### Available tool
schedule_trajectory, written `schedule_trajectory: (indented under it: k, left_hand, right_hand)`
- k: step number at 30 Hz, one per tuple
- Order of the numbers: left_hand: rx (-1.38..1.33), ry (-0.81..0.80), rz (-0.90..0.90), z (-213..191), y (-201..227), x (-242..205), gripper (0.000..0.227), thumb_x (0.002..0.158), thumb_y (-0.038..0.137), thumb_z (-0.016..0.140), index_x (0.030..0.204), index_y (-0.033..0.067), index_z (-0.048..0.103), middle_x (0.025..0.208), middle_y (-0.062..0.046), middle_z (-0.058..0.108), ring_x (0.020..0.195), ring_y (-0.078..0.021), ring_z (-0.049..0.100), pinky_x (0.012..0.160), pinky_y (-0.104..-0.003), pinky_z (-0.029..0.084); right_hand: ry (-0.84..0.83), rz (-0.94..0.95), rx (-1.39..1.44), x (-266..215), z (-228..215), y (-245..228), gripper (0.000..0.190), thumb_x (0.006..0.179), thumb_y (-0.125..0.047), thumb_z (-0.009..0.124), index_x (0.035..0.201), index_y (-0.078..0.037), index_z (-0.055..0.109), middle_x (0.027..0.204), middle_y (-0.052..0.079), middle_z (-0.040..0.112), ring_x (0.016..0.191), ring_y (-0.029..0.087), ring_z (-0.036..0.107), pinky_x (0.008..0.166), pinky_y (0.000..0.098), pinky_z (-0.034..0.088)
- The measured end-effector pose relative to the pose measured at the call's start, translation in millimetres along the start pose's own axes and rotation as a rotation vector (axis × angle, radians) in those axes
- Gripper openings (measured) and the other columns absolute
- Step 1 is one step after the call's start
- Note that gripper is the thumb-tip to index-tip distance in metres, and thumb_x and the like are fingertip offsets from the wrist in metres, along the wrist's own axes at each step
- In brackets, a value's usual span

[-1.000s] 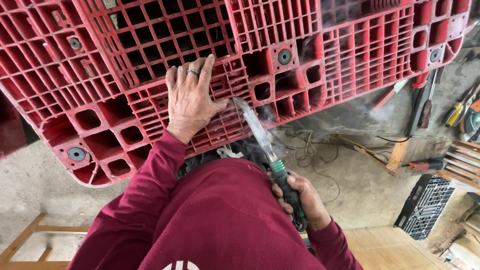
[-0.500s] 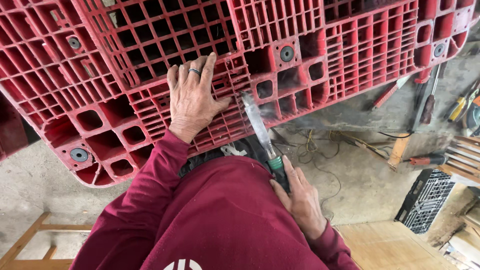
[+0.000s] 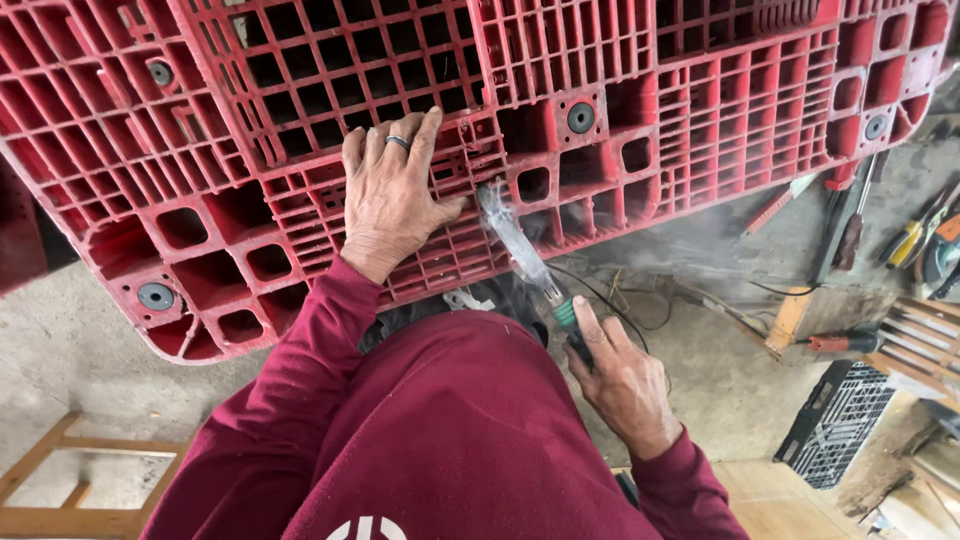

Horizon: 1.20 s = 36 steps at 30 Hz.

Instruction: The person uses a specialized heating and welding tool to repair cracks in a red plastic pallet. The person moves the tool along the damaged grid sections, melting the plastic to bond the pieces together.

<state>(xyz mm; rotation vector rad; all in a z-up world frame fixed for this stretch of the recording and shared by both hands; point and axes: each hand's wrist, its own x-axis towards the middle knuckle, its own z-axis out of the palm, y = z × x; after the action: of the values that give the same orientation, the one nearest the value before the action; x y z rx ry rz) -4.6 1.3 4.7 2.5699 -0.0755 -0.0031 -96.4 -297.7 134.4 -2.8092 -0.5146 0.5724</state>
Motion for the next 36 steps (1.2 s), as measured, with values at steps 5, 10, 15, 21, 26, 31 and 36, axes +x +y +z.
schedule_trajectory:
  k: [5,10,15,21,26,31,36]
  left_hand:
    - [0.014,-0.004,-0.024,-5,5,2,0.11,0.066,0.048,0.094,0.153,0.0059,0.044,0.137,-0.009,0.053,0.125,-0.0305,0.05,0.116,-0.053,0.029]
    - [-0.001,0.007,-0.054,-5,7,2,0.111,0.063,0.055,0.093,0.152,0.0079,0.045,0.137,-0.008,0.055,0.125,-0.0317,0.05,0.115,-0.052,0.029]
    - [0.01,0.051,-0.059,-3,8,0,0.111,0.064,0.059,0.093,0.152,0.0111,0.046,0.133,-0.009,0.057,0.127,-0.0319,0.05,0.115,-0.052,0.029]
    - [0.047,0.024,-0.09,-2,7,-2,0.108,0.065,0.057,0.092,0.152,0.0115,0.048,0.13,-0.008,0.057,0.125,-0.0284,0.051,0.117,-0.05,0.029]
    - [0.037,0.042,-0.086,-1,7,-2,0.107,0.062,0.056,0.092,0.149,0.0092,0.05,0.133,-0.008,0.057,0.124,-0.0282,0.05,0.117,-0.049,0.028]
    - [0.036,0.041,-0.086,-2,6,-4,0.106,0.062,0.05,0.092,0.15,0.0095,0.05,0.134,-0.008,0.057,0.125,-0.0277,0.051,0.118,-0.048,0.029]
    - [0.039,0.036,-0.093,-1,7,-2,0.106,0.059,0.049,0.093,0.149,0.0109,0.05,0.132,-0.007,0.058,0.125,-0.0277,0.051,0.118,-0.049,0.028]
  right_hand:
    - [-0.019,-0.077,-0.057,12,-24,12,0.069,0.083,-0.02,0.076,0.147,-0.016,0.051,0.09,0.01,0.057,0.07,0.032,0.065,0.057,0.0432,0.052]
    - [-0.07,-0.182,-0.099,31,-47,27,0.068,0.083,-0.019,0.075,0.146,-0.013,0.052,0.09,0.009,0.057,0.075,0.03,0.066,0.06,0.0429,0.053]
    - [-0.135,-0.223,-0.166,44,-64,32,0.068,0.083,-0.022,0.075,0.146,-0.013,0.052,0.091,0.009,0.058,0.073,0.03,0.067,0.058,0.0427,0.054]
    - [-0.149,-0.268,-0.212,52,-75,34,0.067,0.084,-0.024,0.074,0.147,-0.015,0.051,0.093,0.007,0.059,0.068,0.031,0.066,0.055,0.0424,0.054]
    - [-0.159,-0.313,-0.244,57,-85,38,0.069,0.083,-0.025,0.074,0.146,-0.013,0.051,0.093,0.009,0.058,0.066,0.031,0.065,0.054,0.0433,0.053]
    - [-0.207,-0.237,-0.225,57,-85,37,0.069,0.084,-0.027,0.075,0.148,-0.016,0.051,0.09,0.008,0.058,0.063,0.033,0.064,0.056,0.0439,0.054]
    - [-0.183,-0.274,-0.176,57,-81,36,0.069,0.082,-0.027,0.075,0.146,-0.016,0.051,0.098,0.011,0.062,0.065,0.037,0.065,0.056,0.0442,0.054]
